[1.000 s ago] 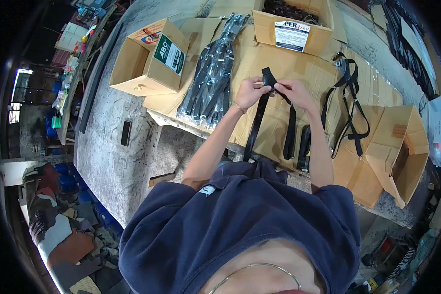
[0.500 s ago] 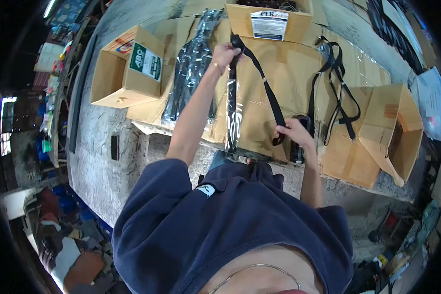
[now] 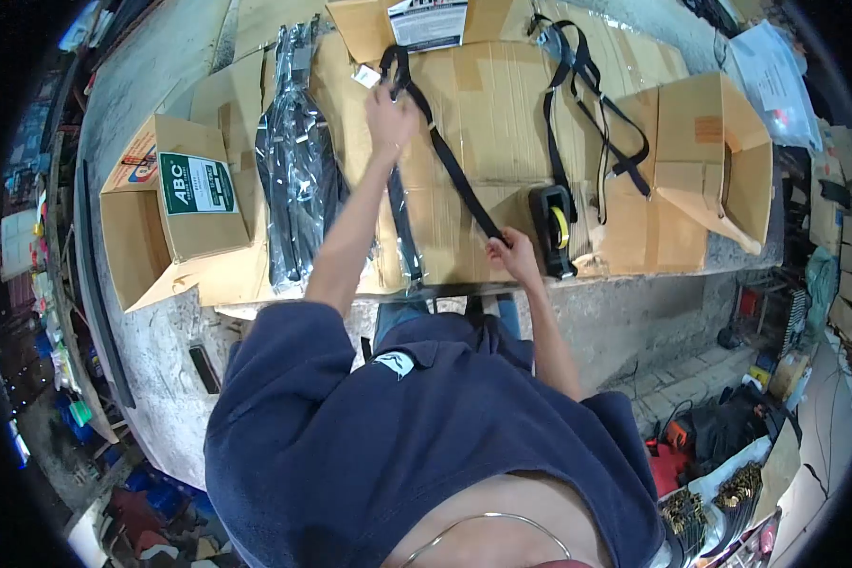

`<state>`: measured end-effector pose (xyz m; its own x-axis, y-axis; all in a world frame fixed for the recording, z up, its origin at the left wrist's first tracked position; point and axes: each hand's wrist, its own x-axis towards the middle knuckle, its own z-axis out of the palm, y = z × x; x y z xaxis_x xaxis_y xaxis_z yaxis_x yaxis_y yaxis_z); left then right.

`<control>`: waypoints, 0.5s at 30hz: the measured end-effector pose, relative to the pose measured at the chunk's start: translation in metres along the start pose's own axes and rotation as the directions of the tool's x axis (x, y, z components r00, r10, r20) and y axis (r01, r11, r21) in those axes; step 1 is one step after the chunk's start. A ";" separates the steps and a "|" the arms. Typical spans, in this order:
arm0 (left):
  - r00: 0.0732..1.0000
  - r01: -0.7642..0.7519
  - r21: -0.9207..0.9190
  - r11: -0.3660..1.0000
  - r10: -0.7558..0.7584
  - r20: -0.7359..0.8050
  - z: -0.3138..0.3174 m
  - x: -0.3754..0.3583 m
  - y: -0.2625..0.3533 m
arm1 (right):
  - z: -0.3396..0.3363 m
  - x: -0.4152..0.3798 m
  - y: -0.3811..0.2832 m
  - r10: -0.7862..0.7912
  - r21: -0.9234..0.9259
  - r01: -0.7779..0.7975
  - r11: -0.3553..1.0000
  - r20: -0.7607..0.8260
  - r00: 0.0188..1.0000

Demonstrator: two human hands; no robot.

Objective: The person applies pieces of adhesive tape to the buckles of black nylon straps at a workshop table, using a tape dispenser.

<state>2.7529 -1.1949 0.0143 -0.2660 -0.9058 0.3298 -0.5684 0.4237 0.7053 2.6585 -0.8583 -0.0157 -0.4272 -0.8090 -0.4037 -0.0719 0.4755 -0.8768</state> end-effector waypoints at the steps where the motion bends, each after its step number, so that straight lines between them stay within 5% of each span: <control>1: 0.998 0.014 0.003 1.000 -0.014 0.065 -0.011 -0.036 0.016 | 0.003 -0.005 -0.011 0.030 -0.065 -0.031 0.997 -0.019 0.999; 3: 0.970 -0.070 0.047 0.996 0.057 0.236 -0.014 -0.102 0.027 | 0.004 -0.006 -0.036 0.049 -0.120 -0.059 0.991 -0.081 0.995; 5: 0.907 -0.171 0.003 0.985 0.156 0.390 -0.027 -0.167 0.051 | 0.005 -0.026 -0.034 -0.232 -0.711 0.038 0.702 -0.179 0.956; 8: 0.887 -0.155 -0.012 0.988 0.144 0.439 -0.037 -0.237 0.078 | -0.022 -0.062 -0.063 -0.227 -0.476 0.172 0.862 -0.061 0.972; 9: 0.849 -0.128 -0.034 0.991 0.127 0.512 -0.040 -0.255 0.082 | -0.037 -0.078 -0.067 0.049 -0.494 -0.005 0.869 0.078 0.996; 10: 0.801 -0.099 -0.060 0.993 0.115 0.588 -0.042 -0.272 0.086 | -0.051 -0.091 -0.050 0.057 -0.487 -0.013 0.873 0.075 0.996; 12: 0.742 -0.076 -0.069 0.995 0.103 0.662 -0.040 -0.291 0.090 | -0.089 -0.112 -0.005 0.243 -0.589 -0.002 0.808 0.331 0.912; 15: 0.671 -0.212 0.000 0.977 0.145 0.727 -0.031 -0.302 0.087 | -0.169 -0.124 0.034 0.395 -0.389 -0.286 0.876 0.237 0.888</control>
<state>2.8080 -0.8842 -0.0040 -0.8271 -0.5462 -0.1328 -0.4995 0.6058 0.6192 2.5573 -0.6833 0.0491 -0.1940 -0.6123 -0.7665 -0.2918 0.7820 -0.5508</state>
